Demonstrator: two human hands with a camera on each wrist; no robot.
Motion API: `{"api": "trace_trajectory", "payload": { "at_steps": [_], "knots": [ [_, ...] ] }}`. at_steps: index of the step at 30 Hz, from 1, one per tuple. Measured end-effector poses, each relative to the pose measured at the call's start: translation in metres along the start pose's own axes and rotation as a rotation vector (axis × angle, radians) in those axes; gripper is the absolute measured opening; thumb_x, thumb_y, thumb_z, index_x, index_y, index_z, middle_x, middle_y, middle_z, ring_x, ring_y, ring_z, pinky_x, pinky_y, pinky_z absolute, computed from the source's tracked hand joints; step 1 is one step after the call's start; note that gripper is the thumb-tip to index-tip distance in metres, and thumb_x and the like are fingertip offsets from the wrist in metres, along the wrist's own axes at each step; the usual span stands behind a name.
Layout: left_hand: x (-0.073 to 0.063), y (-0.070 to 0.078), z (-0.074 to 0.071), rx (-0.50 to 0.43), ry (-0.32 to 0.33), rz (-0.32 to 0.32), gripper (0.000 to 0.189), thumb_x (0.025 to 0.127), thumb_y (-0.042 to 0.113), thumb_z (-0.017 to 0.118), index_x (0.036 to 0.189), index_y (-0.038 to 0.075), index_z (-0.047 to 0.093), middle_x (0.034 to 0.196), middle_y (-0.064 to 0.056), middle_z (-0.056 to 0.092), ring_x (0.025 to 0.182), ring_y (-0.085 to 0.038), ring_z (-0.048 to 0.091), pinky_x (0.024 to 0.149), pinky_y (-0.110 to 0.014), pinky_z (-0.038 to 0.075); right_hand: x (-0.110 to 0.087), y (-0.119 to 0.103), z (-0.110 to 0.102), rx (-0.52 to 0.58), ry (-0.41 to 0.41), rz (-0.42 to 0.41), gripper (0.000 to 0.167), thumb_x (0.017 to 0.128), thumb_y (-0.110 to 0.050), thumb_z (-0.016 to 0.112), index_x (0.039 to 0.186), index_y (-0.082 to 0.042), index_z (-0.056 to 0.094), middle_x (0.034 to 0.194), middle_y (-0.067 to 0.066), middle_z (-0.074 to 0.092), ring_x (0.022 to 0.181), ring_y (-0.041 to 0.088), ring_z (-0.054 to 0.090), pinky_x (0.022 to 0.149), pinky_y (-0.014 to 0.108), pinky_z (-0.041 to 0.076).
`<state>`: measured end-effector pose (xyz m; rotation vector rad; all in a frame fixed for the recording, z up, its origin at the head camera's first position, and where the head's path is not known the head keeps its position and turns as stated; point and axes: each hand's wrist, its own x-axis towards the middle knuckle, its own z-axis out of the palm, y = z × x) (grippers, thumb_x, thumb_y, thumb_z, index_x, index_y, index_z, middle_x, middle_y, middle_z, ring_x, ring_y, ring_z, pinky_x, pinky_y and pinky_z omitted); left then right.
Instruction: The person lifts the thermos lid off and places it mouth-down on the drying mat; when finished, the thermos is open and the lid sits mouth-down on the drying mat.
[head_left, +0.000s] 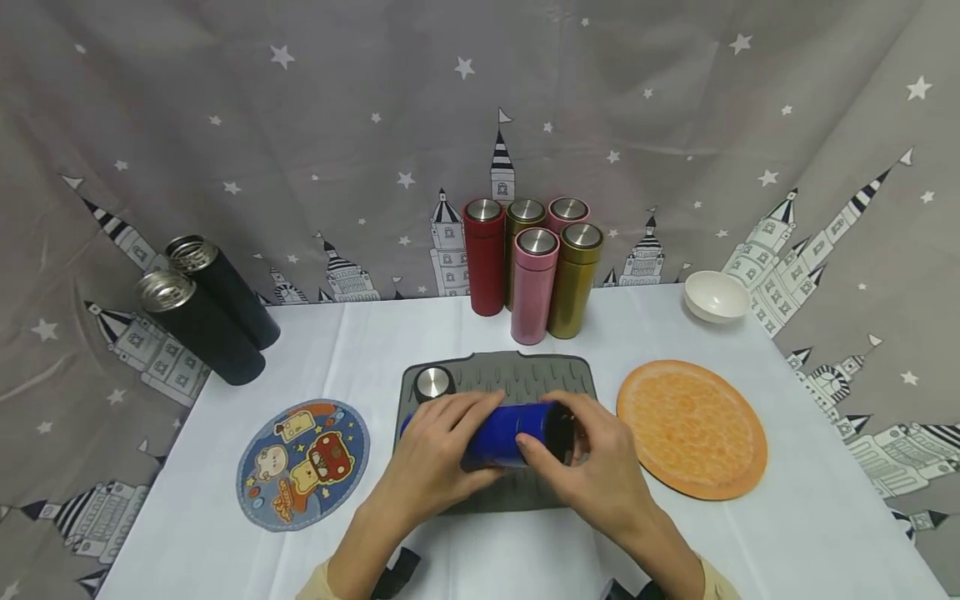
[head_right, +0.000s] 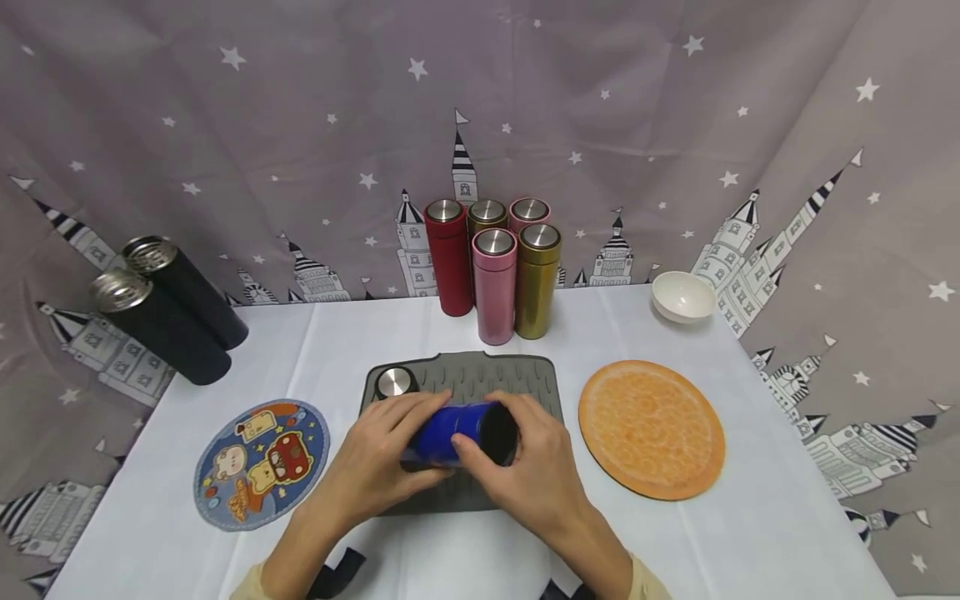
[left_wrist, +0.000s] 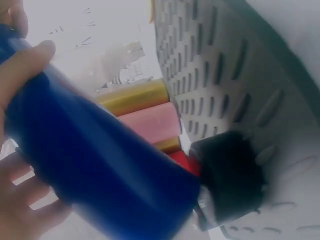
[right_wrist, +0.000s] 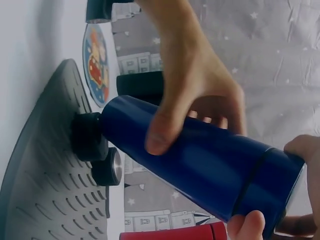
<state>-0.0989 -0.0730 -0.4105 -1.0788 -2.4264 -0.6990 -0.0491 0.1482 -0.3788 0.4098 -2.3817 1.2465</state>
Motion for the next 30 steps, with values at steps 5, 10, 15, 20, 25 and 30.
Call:
{"api": "trace_trajectory", "payload": {
  "at_steps": [5, 10, 15, 20, 25, 30],
  "knots": [
    [-0.004, -0.005, -0.001, 0.038, 0.002, -0.004, 0.088, 0.065, 0.037, 0.095, 0.142, 0.019, 0.055, 0.124, -0.005, 0.065, 0.112, -0.026, 0.063, 0.090, -0.049, 0.053, 0.004, 0.000, 0.001, 0.005, 0.014, 0.062, 0.037, 0.082, -0.026, 0.083, 0.112, -0.010, 0.067, 0.077, -0.003, 0.059, 0.050, 0.007, 0.042, 0.039, 0.022, 0.036],
    [-0.009, -0.008, -0.003, 0.069, 0.015, -0.008, 0.088, 0.065, 0.038, 0.094, 0.142, 0.020, 0.056, 0.123, -0.006, 0.066, 0.110, -0.028, 0.064, 0.089, -0.049, 0.054, 0.008, -0.006, 0.001, 0.013, -0.049, 0.179, 0.039, 0.084, -0.036, 0.081, 0.112, -0.014, 0.067, 0.078, -0.003, 0.061, 0.049, 0.009, 0.046, 0.038, 0.024, 0.039],
    [-0.010, -0.006, -0.004, 0.083, 0.038, 0.000, 0.089, 0.063, 0.037, 0.095, 0.141, 0.021, 0.056, 0.122, -0.006, 0.067, 0.109, -0.027, 0.065, 0.090, -0.048, 0.053, 0.010, -0.012, -0.001, -0.032, -0.111, 0.300, 0.045, 0.083, -0.050, 0.079, 0.110, -0.017, 0.067, 0.084, -0.003, 0.063, 0.050, 0.011, 0.051, 0.040, 0.026, 0.042],
    [-0.004, -0.005, -0.004, 0.068, 0.039, 0.013, 0.086, 0.064, 0.038, 0.094, 0.140, 0.021, 0.058, 0.121, -0.005, 0.067, 0.108, -0.025, 0.066, 0.091, -0.046, 0.054, 0.011, -0.014, -0.004, -0.054, -0.060, 0.269, 0.046, 0.081, -0.050, 0.081, 0.109, -0.016, 0.067, 0.079, -0.003, 0.061, 0.055, 0.012, 0.050, 0.043, 0.026, 0.043],
    [-0.002, -0.003, -0.007, -0.003, -0.003, -0.002, 0.084, 0.064, 0.041, 0.093, 0.139, 0.023, 0.058, 0.119, -0.001, 0.068, 0.104, -0.021, 0.067, 0.087, -0.042, 0.055, 0.006, -0.010, -0.002, 0.000, 0.048, 0.120, 0.034, 0.078, -0.032, 0.087, 0.102, -0.016, 0.068, 0.077, -0.007, 0.059, 0.053, 0.009, 0.046, 0.042, 0.023, 0.040],
    [-0.003, -0.002, -0.010, -0.078, -0.058, -0.007, 0.084, 0.065, 0.038, 0.093, 0.140, 0.023, 0.057, 0.121, -0.001, 0.068, 0.104, -0.020, 0.067, 0.087, -0.041, 0.056, -0.002, -0.006, 0.001, 0.055, 0.079, 0.026, 0.034, 0.075, -0.018, 0.088, 0.102, -0.014, 0.067, 0.084, -0.007, 0.060, 0.055, 0.009, 0.047, 0.040, 0.021, 0.039]
  ]
}}
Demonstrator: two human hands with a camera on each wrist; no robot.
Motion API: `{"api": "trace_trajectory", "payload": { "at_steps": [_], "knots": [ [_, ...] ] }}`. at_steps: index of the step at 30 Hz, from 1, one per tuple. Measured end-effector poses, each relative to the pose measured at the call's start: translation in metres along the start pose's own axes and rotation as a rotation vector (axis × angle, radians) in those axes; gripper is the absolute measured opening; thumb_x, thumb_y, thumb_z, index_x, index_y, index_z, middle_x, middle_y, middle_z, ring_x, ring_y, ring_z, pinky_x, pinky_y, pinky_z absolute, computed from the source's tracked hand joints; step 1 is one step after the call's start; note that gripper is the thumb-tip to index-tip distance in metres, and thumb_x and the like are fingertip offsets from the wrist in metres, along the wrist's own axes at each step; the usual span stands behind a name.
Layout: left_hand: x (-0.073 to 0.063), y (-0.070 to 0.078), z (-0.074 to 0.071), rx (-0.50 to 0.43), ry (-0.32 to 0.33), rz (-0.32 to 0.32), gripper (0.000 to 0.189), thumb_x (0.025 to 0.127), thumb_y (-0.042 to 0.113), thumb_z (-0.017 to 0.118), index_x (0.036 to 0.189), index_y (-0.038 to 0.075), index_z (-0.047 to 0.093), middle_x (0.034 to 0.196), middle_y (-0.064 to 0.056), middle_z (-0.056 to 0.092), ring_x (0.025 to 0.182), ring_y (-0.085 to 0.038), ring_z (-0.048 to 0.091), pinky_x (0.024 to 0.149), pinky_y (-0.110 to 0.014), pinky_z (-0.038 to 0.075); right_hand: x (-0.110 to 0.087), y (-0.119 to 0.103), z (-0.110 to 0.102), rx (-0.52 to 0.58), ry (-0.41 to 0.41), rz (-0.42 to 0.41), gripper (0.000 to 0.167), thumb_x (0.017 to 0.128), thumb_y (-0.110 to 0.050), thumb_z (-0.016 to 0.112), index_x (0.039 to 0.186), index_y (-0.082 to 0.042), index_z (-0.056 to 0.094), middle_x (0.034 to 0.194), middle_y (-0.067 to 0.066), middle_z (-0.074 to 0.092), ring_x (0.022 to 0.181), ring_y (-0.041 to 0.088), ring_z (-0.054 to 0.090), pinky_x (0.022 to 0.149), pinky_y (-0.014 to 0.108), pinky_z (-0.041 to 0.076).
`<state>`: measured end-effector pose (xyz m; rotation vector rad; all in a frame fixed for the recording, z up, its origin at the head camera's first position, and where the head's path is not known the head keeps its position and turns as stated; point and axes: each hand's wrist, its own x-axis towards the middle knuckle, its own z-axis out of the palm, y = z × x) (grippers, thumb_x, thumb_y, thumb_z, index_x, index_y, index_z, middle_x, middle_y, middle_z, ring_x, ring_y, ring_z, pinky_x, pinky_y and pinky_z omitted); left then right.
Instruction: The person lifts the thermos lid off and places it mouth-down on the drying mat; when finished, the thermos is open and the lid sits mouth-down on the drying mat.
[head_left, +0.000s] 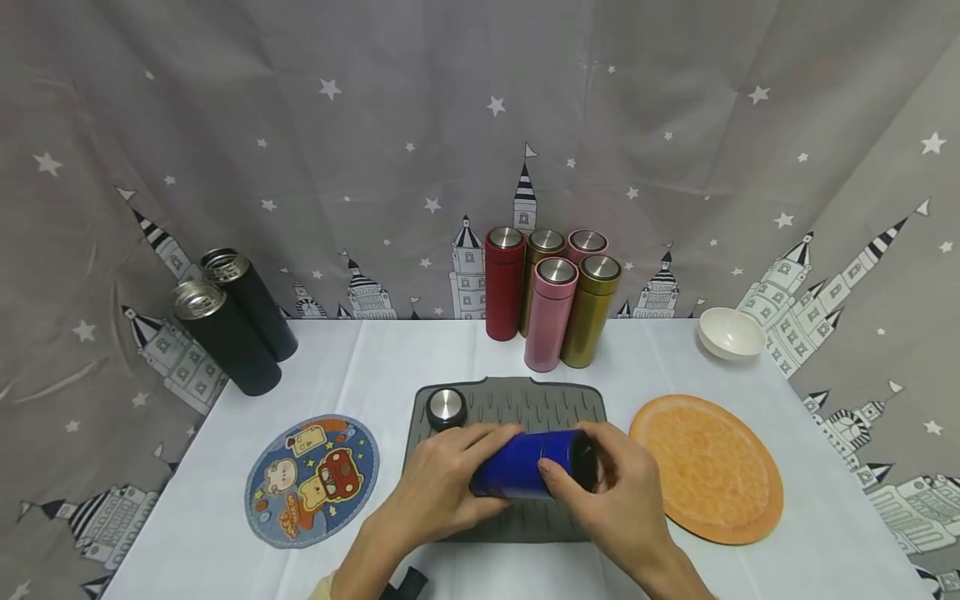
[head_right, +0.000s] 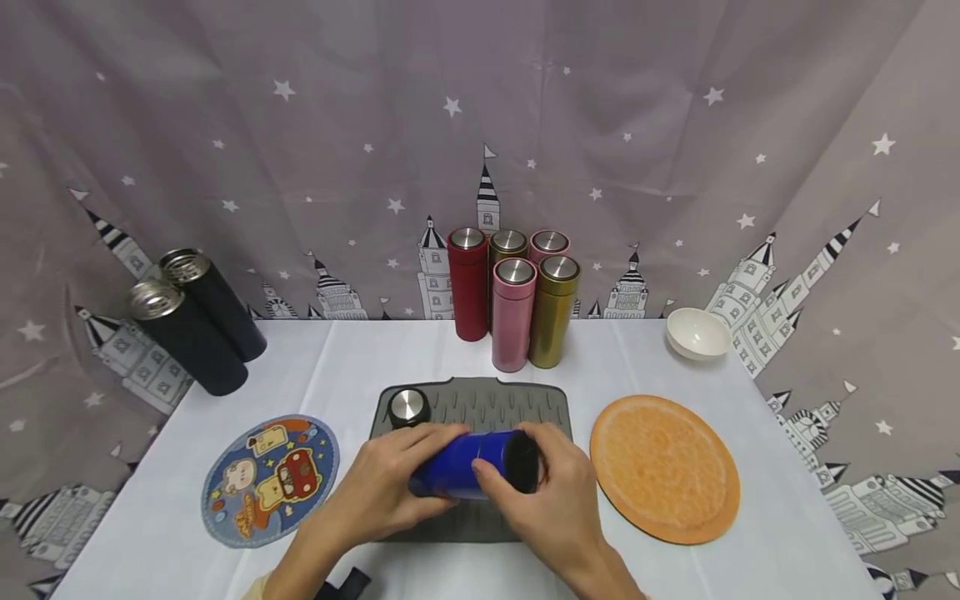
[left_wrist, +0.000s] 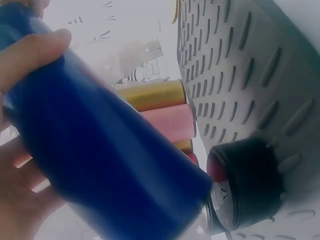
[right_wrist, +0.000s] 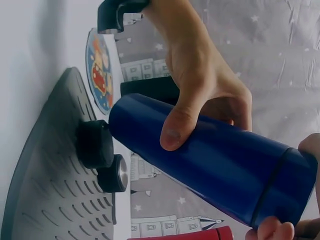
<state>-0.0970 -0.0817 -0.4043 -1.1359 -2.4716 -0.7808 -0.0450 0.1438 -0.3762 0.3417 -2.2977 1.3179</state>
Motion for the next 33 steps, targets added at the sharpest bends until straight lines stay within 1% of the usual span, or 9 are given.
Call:
{"api": "trace_trajectory", "payload": {
  "at_steps": [3, 9, 12, 17, 20, 23, 25, 29, 33],
  "knots": [
    [-0.001, 0.000, 0.000, -0.014, -0.004, 0.015, 0.083, 0.065, 0.036, 0.093, 0.139, 0.020, 0.059, 0.121, -0.002, 0.067, 0.106, -0.020, 0.067, 0.088, -0.041, 0.056, -0.004, 0.002, 0.000, -0.005, -0.007, -0.029, 0.036, 0.075, -0.017, 0.088, 0.104, -0.013, 0.067, 0.087, -0.004, 0.062, 0.057, 0.010, 0.048, 0.043, 0.019, 0.040],
    [0.003, -0.001, -0.004, -0.008, 0.027, 0.071, 0.080, 0.065, 0.034, 0.094, 0.136, 0.017, 0.061, 0.122, -0.004, 0.068, 0.107, -0.022, 0.066, 0.089, -0.041, 0.055, 0.000, 0.002, -0.003, -0.012, -0.004, -0.109, 0.041, 0.072, -0.015, 0.089, 0.106, -0.008, 0.067, 0.090, 0.001, 0.065, 0.058, 0.011, 0.050, 0.044, 0.016, 0.040],
    [0.004, -0.001, -0.007, 0.002, 0.042, 0.097, 0.080, 0.063, 0.033, 0.094, 0.134, 0.016, 0.062, 0.121, -0.004, 0.068, 0.107, -0.023, 0.066, 0.089, -0.041, 0.055, 0.000, -0.001, -0.005, -0.025, -0.010, -0.151, 0.043, 0.073, -0.019, 0.088, 0.108, -0.007, 0.067, 0.092, 0.001, 0.066, 0.059, 0.010, 0.052, 0.044, 0.015, 0.040],
    [0.005, 0.004, -0.016, 0.015, 0.063, 0.132, 0.077, 0.064, 0.035, 0.094, 0.132, 0.016, 0.064, 0.121, -0.004, 0.069, 0.109, -0.022, 0.066, 0.092, -0.042, 0.054, 0.000, -0.009, -0.010, -0.059, 0.016, -0.294, 0.048, 0.085, -0.042, 0.079, 0.110, -0.003, 0.067, 0.091, 0.002, 0.066, 0.062, 0.007, 0.051, 0.045, 0.012, 0.039],
    [0.007, 0.005, -0.021, -0.050, 0.066, 0.158, 0.074, 0.066, 0.034, 0.093, 0.132, 0.015, 0.064, 0.123, -0.004, 0.069, 0.112, -0.022, 0.065, 0.095, -0.041, 0.053, 0.005, -0.019, -0.012, -0.073, 0.021, -0.429, 0.055, 0.088, -0.049, 0.072, 0.109, 0.001, 0.067, 0.088, 0.005, 0.066, 0.063, 0.010, 0.056, 0.048, 0.014, 0.045],
    [0.008, 0.002, -0.024, -0.146, 0.050, 0.179, 0.073, 0.069, 0.032, 0.092, 0.133, 0.014, 0.062, 0.126, -0.003, 0.067, 0.116, -0.020, 0.064, 0.097, -0.040, 0.051, 0.012, -0.027, -0.016, -0.107, -0.024, -0.559, 0.057, 0.088, -0.049, 0.071, 0.109, 0.004, 0.067, 0.090, 0.008, 0.066, 0.066, 0.016, 0.062, 0.054, 0.022, 0.054],
    [0.009, 0.000, -0.025, -0.185, 0.038, 0.185, 0.072, 0.071, 0.031, 0.091, 0.134, 0.014, 0.061, 0.128, -0.002, 0.066, 0.117, -0.019, 0.063, 0.098, -0.039, 0.050, 0.018, -0.031, -0.020, -0.121, -0.085, -0.602, 0.057, 0.088, -0.048, 0.071, 0.111, 0.004, 0.066, 0.093, 0.009, 0.067, 0.070, 0.018, 0.065, 0.058, 0.026, 0.057],
    [0.010, -0.001, -0.028, -0.179, 0.026, 0.187, 0.072, 0.071, 0.032, 0.091, 0.134, 0.014, 0.061, 0.127, -0.002, 0.066, 0.116, -0.019, 0.063, 0.097, -0.039, 0.051, 0.024, -0.032, -0.028, -0.136, -0.194, -0.597, 0.058, 0.090, -0.050, 0.069, 0.116, 0.002, 0.065, 0.103, 0.008, 0.066, 0.079, 0.018, 0.066, 0.066, 0.027, 0.058],
    [0.012, 0.000, -0.032, -0.152, -0.013, 0.161, 0.073, 0.071, 0.032, 0.091, 0.136, 0.017, 0.061, 0.128, -0.002, 0.066, 0.116, -0.020, 0.063, 0.096, -0.040, 0.052, 0.024, -0.030, -0.033, -0.123, -0.218, -0.626, 0.056, 0.091, -0.046, 0.070, 0.119, 0.002, 0.065, 0.110, 0.010, 0.064, 0.088, 0.020, 0.064, 0.073, 0.028, 0.057]
  ]
}}
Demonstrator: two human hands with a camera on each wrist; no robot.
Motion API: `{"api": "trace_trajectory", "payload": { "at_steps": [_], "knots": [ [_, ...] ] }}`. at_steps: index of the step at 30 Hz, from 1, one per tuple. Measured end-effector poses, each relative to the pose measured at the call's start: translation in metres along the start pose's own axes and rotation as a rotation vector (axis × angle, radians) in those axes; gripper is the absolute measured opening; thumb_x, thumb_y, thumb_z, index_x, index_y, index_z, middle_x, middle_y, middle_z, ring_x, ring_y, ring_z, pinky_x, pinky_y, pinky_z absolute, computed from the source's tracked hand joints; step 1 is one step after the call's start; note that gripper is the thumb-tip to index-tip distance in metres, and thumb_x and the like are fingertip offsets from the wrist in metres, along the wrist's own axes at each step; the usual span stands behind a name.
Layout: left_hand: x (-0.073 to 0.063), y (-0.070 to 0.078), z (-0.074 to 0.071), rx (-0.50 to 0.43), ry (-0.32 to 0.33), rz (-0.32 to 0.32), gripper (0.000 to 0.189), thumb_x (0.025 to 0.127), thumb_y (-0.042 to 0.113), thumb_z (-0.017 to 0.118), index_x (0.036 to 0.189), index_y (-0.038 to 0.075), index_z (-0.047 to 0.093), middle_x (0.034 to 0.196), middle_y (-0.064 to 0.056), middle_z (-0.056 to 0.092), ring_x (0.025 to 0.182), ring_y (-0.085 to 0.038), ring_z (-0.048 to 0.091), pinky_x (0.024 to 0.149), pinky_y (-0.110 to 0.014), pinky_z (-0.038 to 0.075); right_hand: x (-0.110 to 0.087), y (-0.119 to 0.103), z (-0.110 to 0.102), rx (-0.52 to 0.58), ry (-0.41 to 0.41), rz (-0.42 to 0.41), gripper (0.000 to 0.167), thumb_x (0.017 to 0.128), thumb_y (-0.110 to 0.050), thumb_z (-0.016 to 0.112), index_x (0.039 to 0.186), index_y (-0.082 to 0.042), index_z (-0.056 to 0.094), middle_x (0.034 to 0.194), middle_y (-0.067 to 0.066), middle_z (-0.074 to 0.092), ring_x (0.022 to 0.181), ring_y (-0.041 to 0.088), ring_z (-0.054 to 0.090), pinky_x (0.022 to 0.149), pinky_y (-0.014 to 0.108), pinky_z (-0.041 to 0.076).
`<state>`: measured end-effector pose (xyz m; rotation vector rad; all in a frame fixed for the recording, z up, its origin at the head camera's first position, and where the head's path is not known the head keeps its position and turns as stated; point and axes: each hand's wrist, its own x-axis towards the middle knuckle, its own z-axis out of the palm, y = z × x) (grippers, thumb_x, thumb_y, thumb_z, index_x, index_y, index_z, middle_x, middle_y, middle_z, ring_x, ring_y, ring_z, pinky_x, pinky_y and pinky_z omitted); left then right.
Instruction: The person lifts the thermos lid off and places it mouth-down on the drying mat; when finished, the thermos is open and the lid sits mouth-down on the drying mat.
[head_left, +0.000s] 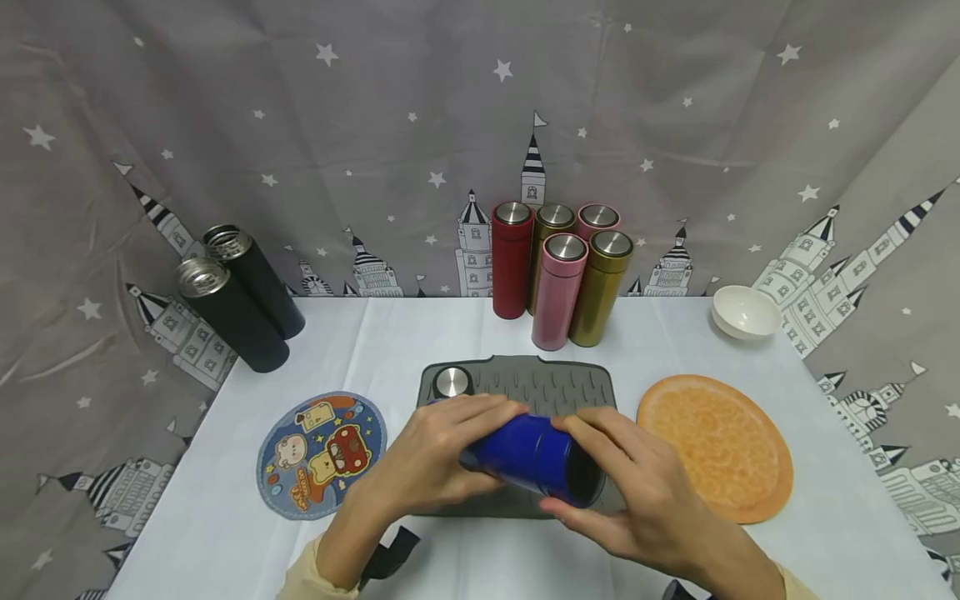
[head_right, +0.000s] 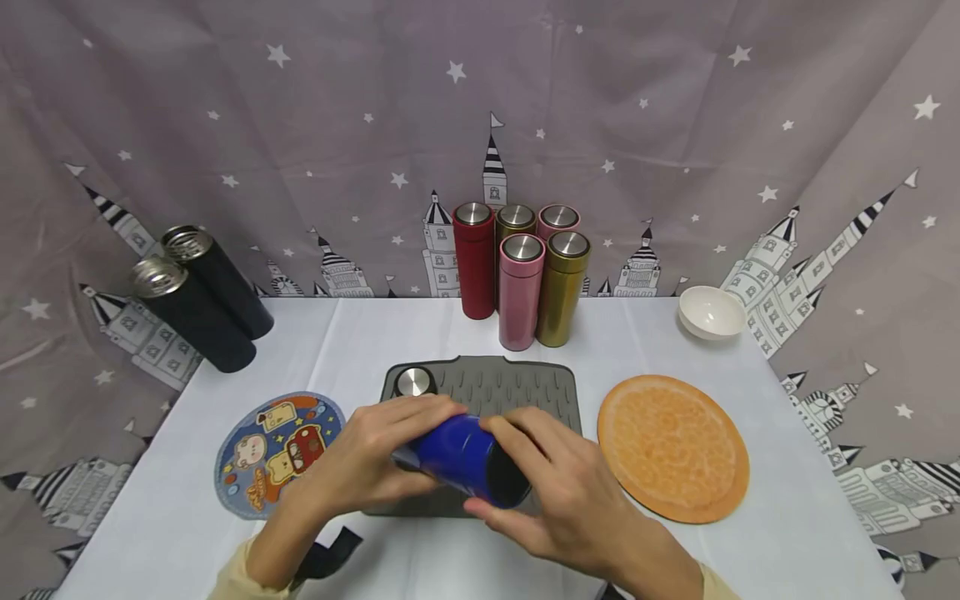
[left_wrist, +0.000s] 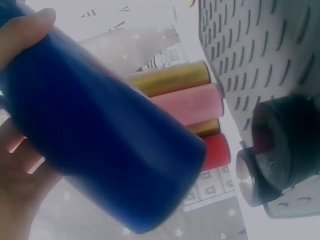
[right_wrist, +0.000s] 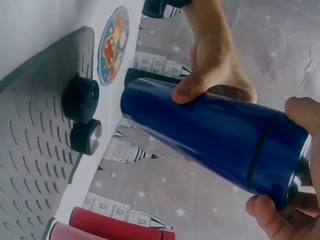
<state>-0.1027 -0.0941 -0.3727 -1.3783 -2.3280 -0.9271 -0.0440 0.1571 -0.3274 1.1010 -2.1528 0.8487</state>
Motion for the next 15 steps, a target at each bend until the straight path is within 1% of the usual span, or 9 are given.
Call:
{"api": "trace_trajectory", "payload": {
  "at_steps": [2, 5, 7, 9, 10, 12, 14, 15],
  "knots": [
    [0.002, 0.001, -0.002, 0.014, -0.022, -0.011, 0.074, 0.071, 0.033, 0.091, 0.137, 0.018, 0.060, 0.128, -0.002, 0.066, 0.115, -0.021, 0.063, 0.095, -0.041, 0.052, -0.002, 0.001, -0.002, 0.009, -0.020, -0.007, 0.053, 0.093, -0.043, 0.068, 0.123, 0.000, 0.064, 0.115, 0.011, 0.062, 0.095, 0.022, 0.063, 0.080, 0.027, 0.055],
    [0.001, 0.001, -0.003, 0.030, -0.039, -0.019, 0.076, 0.071, 0.033, 0.092, 0.137, 0.017, 0.060, 0.127, -0.003, 0.066, 0.113, -0.023, 0.065, 0.092, -0.043, 0.054, -0.005, 0.001, -0.005, 0.035, -0.078, -0.009, 0.047, 0.097, -0.038, 0.064, 0.129, -0.003, 0.063, 0.124, 0.013, 0.059, 0.105, 0.025, 0.059, 0.093, 0.025, 0.049],
    [0.001, 0.001, -0.002, 0.048, -0.039, -0.021, 0.077, 0.069, 0.034, 0.092, 0.137, 0.016, 0.060, 0.126, -0.004, 0.067, 0.111, -0.024, 0.066, 0.091, -0.043, 0.055, -0.008, 0.002, -0.006, 0.054, -0.121, 0.022, 0.046, 0.099, -0.038, 0.060, 0.133, -0.006, 0.062, 0.131, 0.012, 0.057, 0.113, 0.024, 0.056, 0.101, 0.023, 0.042],
    [0.001, 0.001, -0.001, 0.080, -0.033, -0.032, 0.078, 0.067, 0.034, 0.093, 0.136, 0.015, 0.061, 0.125, -0.005, 0.067, 0.110, -0.024, 0.066, 0.090, -0.043, 0.055, -0.011, 0.003, -0.007, 0.066, -0.135, 0.057, 0.048, 0.098, -0.035, 0.063, 0.136, -0.007, 0.060, 0.135, 0.011, 0.055, 0.117, 0.025, 0.054, 0.103, 0.024, 0.040],
    [0.001, 0.001, 0.000, 0.100, -0.030, -0.041, 0.079, 0.066, 0.034, 0.094, 0.136, 0.016, 0.061, 0.125, -0.005, 0.067, 0.110, -0.024, 0.066, 0.090, -0.043, 0.055, -0.012, 0.004, -0.007, 0.063, -0.133, 0.079, 0.051, 0.097, -0.035, 0.065, 0.138, -0.006, 0.058, 0.136, 0.011, 0.055, 0.117, 0.025, 0.054, 0.103, 0.025, 0.042],
    [0.001, 0.002, 0.001, 0.149, -0.020, -0.059, 0.080, 0.064, 0.033, 0.095, 0.135, 0.016, 0.062, 0.125, -0.005, 0.067, 0.109, -0.025, 0.066, 0.090, -0.043, 0.055, -0.016, 0.005, -0.006, 0.070, -0.146, 0.180, 0.063, 0.092, -0.037, 0.072, 0.144, -0.008, 0.052, 0.139, 0.008, 0.054, 0.118, 0.022, 0.054, 0.098, 0.024, 0.046],
    [0.001, 0.003, 0.001, 0.194, -0.011, -0.078, 0.082, 0.063, 0.031, 0.096, 0.136, 0.017, 0.062, 0.124, -0.006, 0.067, 0.109, -0.026, 0.066, 0.091, -0.045, 0.054, -0.019, 0.007, -0.005, 0.080, -0.142, 0.289, 0.076, 0.086, -0.036, 0.079, 0.148, -0.009, 0.046, 0.138, 0.007, 0.056, 0.112, 0.018, 0.058, 0.086, 0.023, 0.052],
    [0.001, 0.004, 0.002, 0.212, -0.007, -0.086, 0.082, 0.062, 0.031, 0.096, 0.136, 0.018, 0.062, 0.124, -0.006, 0.067, 0.110, -0.027, 0.066, 0.092, -0.045, 0.054, -0.020, 0.008, -0.004, 0.087, -0.143, 0.358, 0.079, 0.085, -0.037, 0.080, 0.149, -0.010, 0.044, 0.135, 0.006, 0.057, 0.107, 0.016, 0.060, 0.079, 0.024, 0.054]
  ]
}}
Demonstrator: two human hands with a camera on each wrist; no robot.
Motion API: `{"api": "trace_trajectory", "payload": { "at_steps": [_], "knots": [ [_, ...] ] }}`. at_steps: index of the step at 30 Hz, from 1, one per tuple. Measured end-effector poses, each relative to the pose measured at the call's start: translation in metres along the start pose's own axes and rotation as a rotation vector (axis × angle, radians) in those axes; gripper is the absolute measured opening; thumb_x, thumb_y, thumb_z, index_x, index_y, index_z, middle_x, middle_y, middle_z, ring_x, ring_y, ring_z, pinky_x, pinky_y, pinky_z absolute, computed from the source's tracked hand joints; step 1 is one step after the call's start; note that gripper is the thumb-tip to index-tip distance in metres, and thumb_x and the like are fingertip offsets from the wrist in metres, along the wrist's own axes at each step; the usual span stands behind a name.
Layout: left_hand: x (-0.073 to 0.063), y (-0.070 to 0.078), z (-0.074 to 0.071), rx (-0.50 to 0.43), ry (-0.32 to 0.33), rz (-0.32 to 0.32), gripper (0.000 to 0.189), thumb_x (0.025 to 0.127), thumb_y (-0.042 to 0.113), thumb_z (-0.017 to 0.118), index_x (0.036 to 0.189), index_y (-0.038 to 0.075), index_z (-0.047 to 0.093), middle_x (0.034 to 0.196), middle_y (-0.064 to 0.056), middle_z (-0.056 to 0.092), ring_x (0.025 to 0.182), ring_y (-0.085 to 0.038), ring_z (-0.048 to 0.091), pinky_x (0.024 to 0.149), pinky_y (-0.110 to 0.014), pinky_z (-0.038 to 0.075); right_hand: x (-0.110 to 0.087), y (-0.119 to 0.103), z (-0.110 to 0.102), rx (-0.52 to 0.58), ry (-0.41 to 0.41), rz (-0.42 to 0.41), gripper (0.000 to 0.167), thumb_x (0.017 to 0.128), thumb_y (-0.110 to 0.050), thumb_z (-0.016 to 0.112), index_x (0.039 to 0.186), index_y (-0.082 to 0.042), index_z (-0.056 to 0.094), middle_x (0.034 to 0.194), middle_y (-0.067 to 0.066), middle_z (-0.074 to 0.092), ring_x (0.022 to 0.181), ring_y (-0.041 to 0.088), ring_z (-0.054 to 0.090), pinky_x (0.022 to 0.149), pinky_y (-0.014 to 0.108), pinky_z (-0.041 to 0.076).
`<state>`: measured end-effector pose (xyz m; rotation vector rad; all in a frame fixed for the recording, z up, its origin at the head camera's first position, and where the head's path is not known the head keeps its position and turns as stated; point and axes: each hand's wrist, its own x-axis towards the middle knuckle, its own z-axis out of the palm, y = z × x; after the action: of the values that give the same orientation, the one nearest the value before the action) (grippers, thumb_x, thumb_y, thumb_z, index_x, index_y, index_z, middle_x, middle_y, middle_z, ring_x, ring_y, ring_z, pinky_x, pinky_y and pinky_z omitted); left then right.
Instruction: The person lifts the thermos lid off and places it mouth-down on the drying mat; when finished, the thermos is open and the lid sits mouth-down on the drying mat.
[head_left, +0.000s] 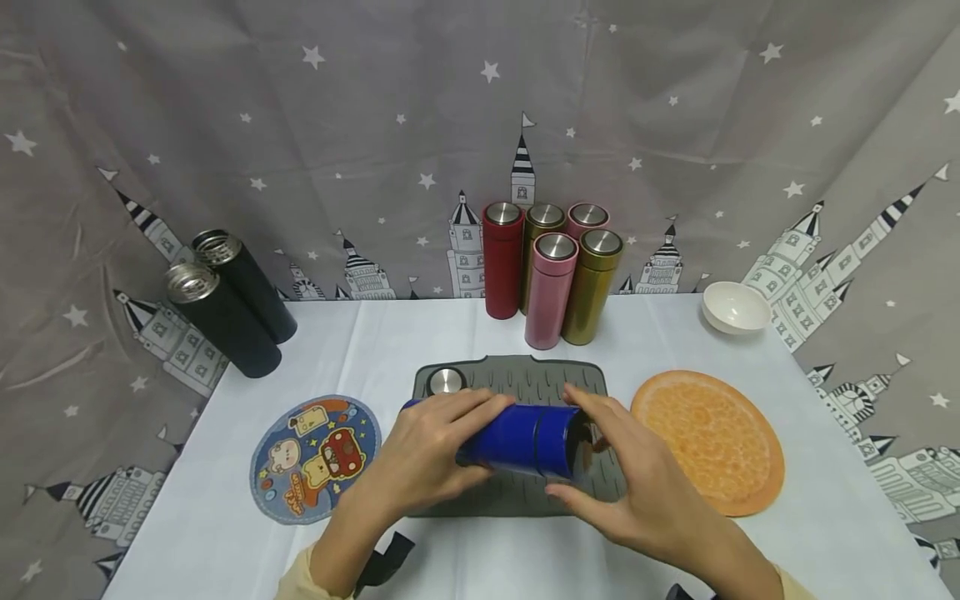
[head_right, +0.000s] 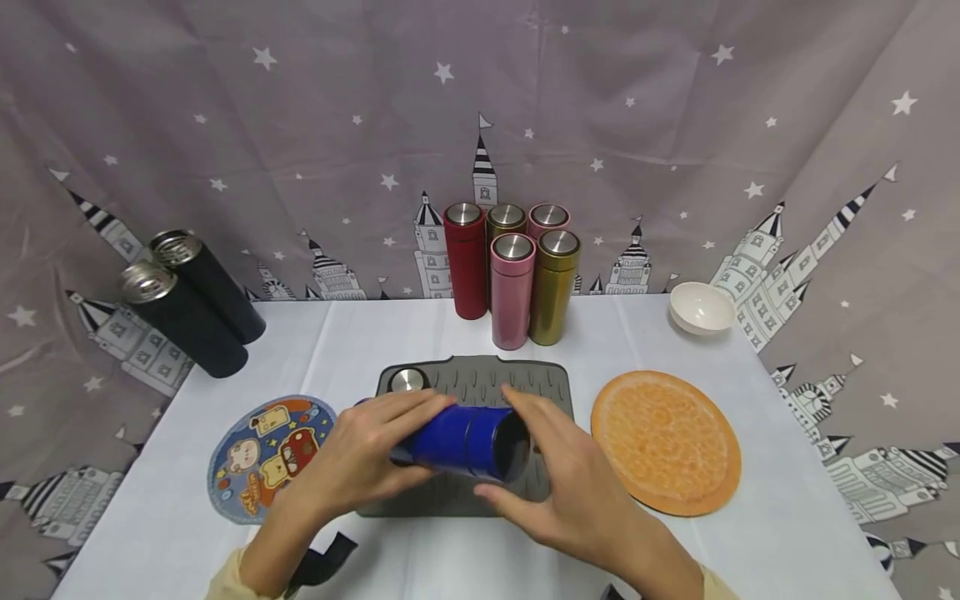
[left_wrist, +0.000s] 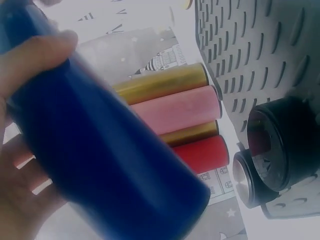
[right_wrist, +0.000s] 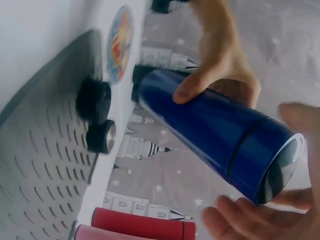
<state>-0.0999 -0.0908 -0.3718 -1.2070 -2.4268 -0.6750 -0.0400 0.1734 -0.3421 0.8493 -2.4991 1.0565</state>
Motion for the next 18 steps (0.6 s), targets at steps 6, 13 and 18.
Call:
{"api": "trace_trajectory", "payload": {
  "at_steps": [6, 13, 18],
  "knots": [
    [0.000, 0.004, 0.001, 0.065, 0.019, -0.011, 0.084, 0.062, 0.030, 0.096, 0.137, 0.019, 0.061, 0.123, -0.007, 0.067, 0.111, -0.030, 0.065, 0.094, -0.048, 0.052, 0.004, 0.000, 0.005, 0.058, -0.050, 0.356, 0.067, 0.091, -0.041, 0.073, 0.146, -0.014, 0.046, 0.105, 0.001, 0.067, 0.073, 0.006, 0.060, 0.053, 0.024, 0.052],
    [-0.001, 0.005, 0.006, 0.120, 0.019, 0.004, 0.086, 0.060, 0.032, 0.098, 0.136, 0.019, 0.061, 0.122, -0.008, 0.067, 0.109, -0.029, 0.066, 0.095, -0.048, 0.052, 0.016, -0.010, 0.008, 0.094, -0.118, 0.586, 0.051, 0.096, -0.051, 0.062, 0.128, -0.012, 0.059, 0.082, -0.001, 0.063, 0.065, 0.013, 0.057, 0.052, 0.028, 0.049],
    [0.000, 0.006, 0.007, 0.114, 0.018, 0.008, 0.084, 0.060, 0.032, 0.098, 0.135, 0.020, 0.062, 0.121, -0.008, 0.067, 0.108, -0.028, 0.065, 0.094, -0.047, 0.052, 0.015, -0.013, 0.008, 0.145, -0.073, 0.568, 0.042, 0.091, -0.047, 0.071, 0.115, -0.014, 0.064, 0.077, -0.001, 0.061, 0.063, 0.014, 0.055, 0.052, 0.027, 0.048]
  ]
}}
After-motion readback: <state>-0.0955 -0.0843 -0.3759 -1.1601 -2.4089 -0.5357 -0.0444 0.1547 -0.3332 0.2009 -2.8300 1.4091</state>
